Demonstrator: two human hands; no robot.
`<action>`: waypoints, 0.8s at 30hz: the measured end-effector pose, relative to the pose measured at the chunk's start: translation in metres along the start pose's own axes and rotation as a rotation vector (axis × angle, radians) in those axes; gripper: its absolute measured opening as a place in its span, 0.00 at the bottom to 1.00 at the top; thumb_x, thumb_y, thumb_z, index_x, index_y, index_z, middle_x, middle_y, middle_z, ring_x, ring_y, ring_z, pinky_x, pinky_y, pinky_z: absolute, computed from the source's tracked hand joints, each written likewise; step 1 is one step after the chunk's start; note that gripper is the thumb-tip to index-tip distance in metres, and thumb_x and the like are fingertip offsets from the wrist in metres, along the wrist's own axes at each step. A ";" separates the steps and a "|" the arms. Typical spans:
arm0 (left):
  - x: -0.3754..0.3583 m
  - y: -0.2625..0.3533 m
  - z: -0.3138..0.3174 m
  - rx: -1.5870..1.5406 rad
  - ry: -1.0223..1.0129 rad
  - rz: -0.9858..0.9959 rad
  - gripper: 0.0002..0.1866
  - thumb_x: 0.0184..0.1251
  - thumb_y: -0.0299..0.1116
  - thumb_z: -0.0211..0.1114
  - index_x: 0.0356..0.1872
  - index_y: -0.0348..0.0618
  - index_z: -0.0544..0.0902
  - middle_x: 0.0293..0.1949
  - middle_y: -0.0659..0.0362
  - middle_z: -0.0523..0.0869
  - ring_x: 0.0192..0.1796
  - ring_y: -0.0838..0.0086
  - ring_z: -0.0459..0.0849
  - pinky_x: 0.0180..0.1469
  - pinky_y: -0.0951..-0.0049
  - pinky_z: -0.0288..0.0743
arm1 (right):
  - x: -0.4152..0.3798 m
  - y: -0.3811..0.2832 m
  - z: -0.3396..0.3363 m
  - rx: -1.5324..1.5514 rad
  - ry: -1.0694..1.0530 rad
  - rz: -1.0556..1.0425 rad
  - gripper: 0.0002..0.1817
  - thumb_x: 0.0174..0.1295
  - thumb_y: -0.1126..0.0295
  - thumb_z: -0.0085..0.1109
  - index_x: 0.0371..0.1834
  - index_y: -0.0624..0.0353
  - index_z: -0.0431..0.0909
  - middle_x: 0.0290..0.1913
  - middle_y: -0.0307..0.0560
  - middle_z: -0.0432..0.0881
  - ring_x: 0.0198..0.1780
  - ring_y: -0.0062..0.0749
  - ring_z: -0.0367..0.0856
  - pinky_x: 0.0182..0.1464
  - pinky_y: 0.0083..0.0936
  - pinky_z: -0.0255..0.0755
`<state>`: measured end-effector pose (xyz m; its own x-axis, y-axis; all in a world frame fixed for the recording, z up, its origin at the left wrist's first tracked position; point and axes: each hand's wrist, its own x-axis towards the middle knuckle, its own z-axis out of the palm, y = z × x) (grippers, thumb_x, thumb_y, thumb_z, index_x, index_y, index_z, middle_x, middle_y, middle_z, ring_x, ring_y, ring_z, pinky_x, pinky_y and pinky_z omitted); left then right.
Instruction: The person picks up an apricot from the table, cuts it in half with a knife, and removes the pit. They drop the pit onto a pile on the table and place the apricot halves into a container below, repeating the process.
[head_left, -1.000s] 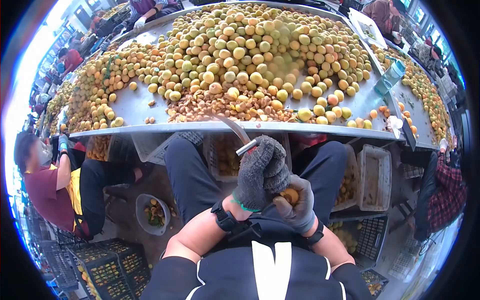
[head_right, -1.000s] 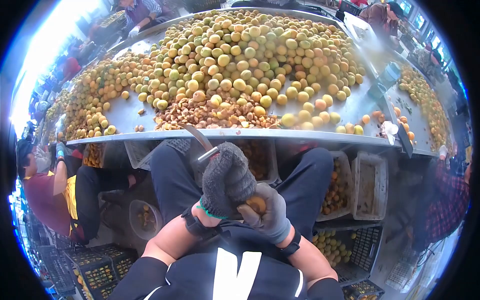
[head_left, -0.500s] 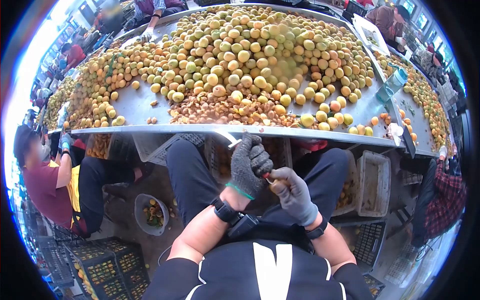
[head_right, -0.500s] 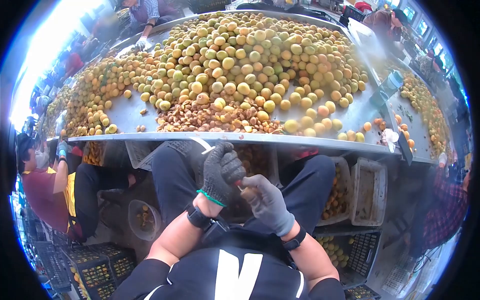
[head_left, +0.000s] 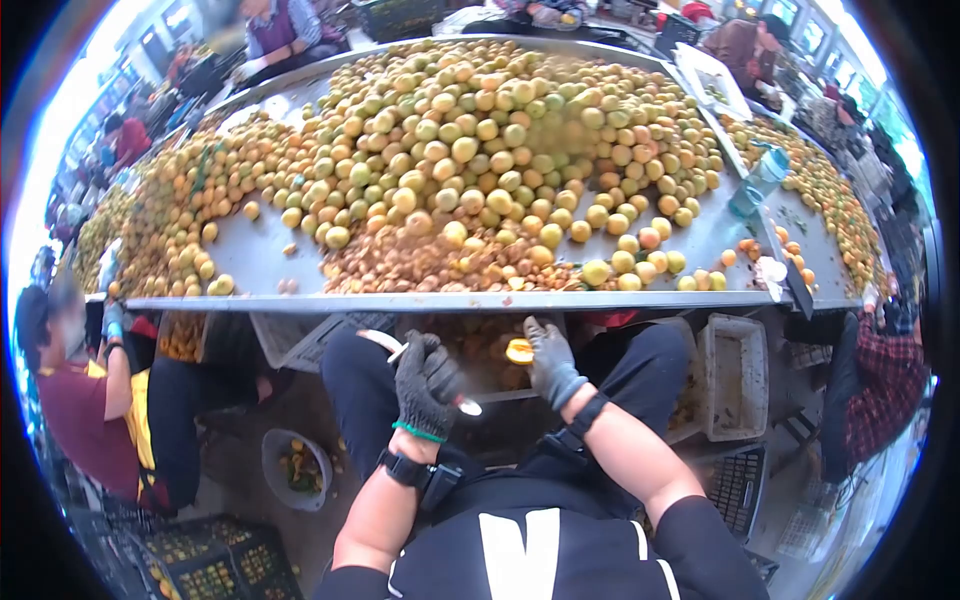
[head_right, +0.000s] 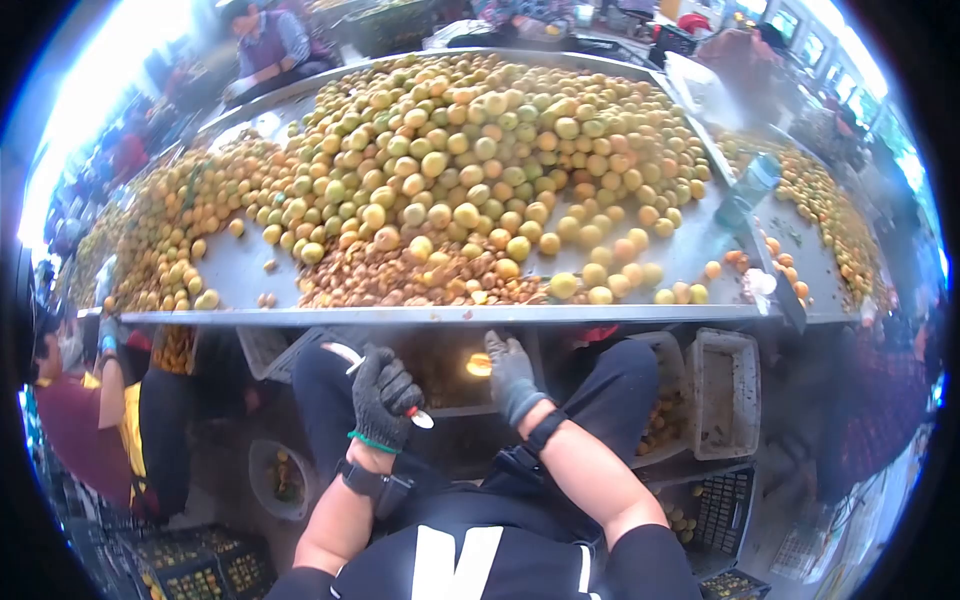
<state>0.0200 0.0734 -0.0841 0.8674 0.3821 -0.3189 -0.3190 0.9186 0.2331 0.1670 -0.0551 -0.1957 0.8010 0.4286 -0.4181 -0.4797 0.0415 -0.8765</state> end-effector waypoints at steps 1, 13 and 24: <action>0.001 0.000 -0.005 0.015 0.000 -0.010 0.16 0.79 0.46 0.47 0.31 0.49 0.73 0.14 0.73 0.56 0.12 0.86 0.53 0.14 0.82 0.49 | 0.008 0.006 0.003 -0.119 0.101 -0.107 0.20 0.73 0.58 0.49 0.60 0.60 0.70 0.46 0.56 0.84 0.47 0.43 0.83 0.49 0.32 0.77; 0.011 -0.007 -0.026 0.081 0.142 -0.084 0.14 0.78 0.44 0.51 0.31 0.50 0.76 0.13 0.73 0.57 0.11 0.85 0.53 0.13 0.81 0.50 | -0.040 -0.105 -0.004 0.059 -0.447 0.133 0.14 0.71 0.54 0.53 0.44 0.54 0.75 0.26 0.36 0.76 0.26 0.22 0.74 0.27 0.19 0.66; 0.018 -0.026 -0.021 0.282 0.218 -0.244 0.14 0.76 0.44 0.52 0.30 0.52 0.76 0.13 0.72 0.60 0.11 0.83 0.57 0.14 0.78 0.53 | 0.065 -0.238 -0.109 -1.453 0.270 -0.377 0.21 0.64 0.64 0.55 0.62 0.49 0.71 0.50 0.49 0.83 0.50 0.42 0.83 0.50 0.35 0.76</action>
<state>0.0354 0.0588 -0.1153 0.7939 0.1973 -0.5751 0.0287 0.9327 0.3595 0.3721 -0.1349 -0.0406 0.9087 0.4174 -0.0122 0.3888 -0.8564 -0.3398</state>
